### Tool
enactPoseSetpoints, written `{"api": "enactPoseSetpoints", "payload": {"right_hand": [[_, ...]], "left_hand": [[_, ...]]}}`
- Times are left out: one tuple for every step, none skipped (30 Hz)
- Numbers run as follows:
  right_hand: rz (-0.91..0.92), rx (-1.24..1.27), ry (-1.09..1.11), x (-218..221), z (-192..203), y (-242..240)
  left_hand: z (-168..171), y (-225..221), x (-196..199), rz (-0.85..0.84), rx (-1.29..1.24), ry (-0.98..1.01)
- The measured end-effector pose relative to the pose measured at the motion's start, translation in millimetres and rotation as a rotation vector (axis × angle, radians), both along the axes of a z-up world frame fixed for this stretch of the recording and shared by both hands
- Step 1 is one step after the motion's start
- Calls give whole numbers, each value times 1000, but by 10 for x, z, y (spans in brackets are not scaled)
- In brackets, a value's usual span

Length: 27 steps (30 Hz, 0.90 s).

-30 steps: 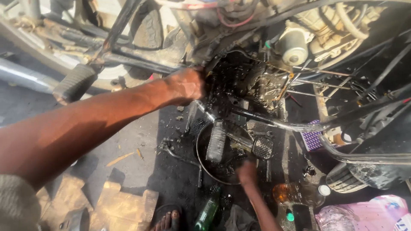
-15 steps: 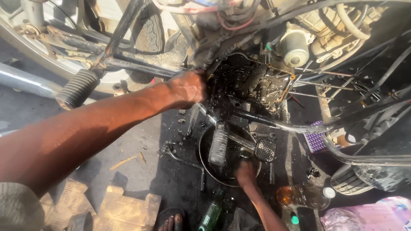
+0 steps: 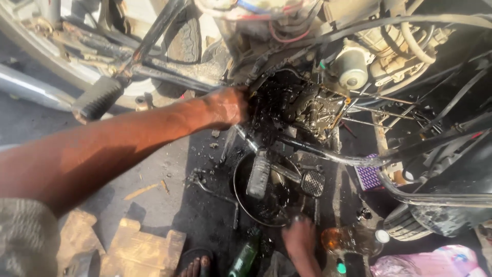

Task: Repairing the internal components of a motorcycle engine.

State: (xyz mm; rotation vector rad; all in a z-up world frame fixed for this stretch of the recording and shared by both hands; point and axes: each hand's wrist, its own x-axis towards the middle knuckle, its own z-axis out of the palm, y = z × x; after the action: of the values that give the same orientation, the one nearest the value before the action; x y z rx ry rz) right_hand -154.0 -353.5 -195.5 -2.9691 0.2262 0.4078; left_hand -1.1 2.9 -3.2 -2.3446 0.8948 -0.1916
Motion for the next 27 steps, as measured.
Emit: {"api": "enactPoseSetpoints", "payload": {"right_hand": [[3, -9, 4, -75, 165, -55], [34, -144, 35, -154, 329, -92], [66, -279, 65, -232, 502, -130], [63, -285, 61, -248, 781, -153], [91, -343, 58, -266, 1063, -173], [117, -405, 56, -294, 1351, -204], [111, -414, 53, -338, 1704, -117], [128, -334, -75, -376, 2058, -28], [148, -255, -202, -418, 2406, 71], [150, -264, -206, -379, 2507, 20], [263, -273, -417, -341, 2609, -26], [377, -276, -627, -295, 2702, -54], [384, -279, -630, -145, 2826, 48], [459, -269, -759, 6, 2952, 148], [532, -258, -890, 157, 3079, 248], [534, -261, -894, 394, 2977, 231], [628, -423, -942, 636, 2878, 215], [718, -587, -988, 884, 2781, 204], [718, -588, -992, 987, 2637, 78], [760, -683, -838, 1088, 2490, -51], [796, -773, -679, 1187, 2339, -178], [806, -773, -680, 1116, 2443, -167], [700, -644, -627, 1043, 2540, -160], [592, -517, -568, 952, 2621, -176], [599, -517, -564, 885, 2729, -54], [680, -421, -718, 794, 2828, 51], [756, -321, -873, 708, 2937, 150]], "left_hand": [[38, -25, -57, 3, -9, 4], [96, -50, -104, 20, 26, 70], [161, -77, -150, 37, 62, 136], [236, -79, -222, 35, 56, 131], [312, -80, -293, 31, 97, 138], [383, -95, -361, 24, 136, 144], [326, -100, -293, 19, 127, 139], [269, -113, -216, 38, 111, 181], [210, -123, -138, 57, 95, 222], [-318, 2, 147, 58, 86, 218], [-712, 91, 479, 86, -72, 144], [-943, 1, 903, 120, -228, 73], [-667, -26, 642, 125, -233, 71], [-385, -57, 385, 101, -73, 117], [-104, -92, 129, 76, 87, 162], [88, -116, -69, 78, 84, 158], [281, -142, -264, 89, 142, 176], [481, -161, -452, 98, 202, 193], [359, -140, -345, 100, 203, 189], [239, -124, -227, 92, 126, 192], [113, -105, -109, 85, 49, 195], [204, -103, -173, 93, 45, 197], [288, -105, -239, 67, 74, 179], [353, -131, -312, 38, 104, 166], [138, -96, -128, 42, 100, 171], [-70, -79, 61, 131, 10, 203], [-274, -71, 250, 221, -78, 236]]}}
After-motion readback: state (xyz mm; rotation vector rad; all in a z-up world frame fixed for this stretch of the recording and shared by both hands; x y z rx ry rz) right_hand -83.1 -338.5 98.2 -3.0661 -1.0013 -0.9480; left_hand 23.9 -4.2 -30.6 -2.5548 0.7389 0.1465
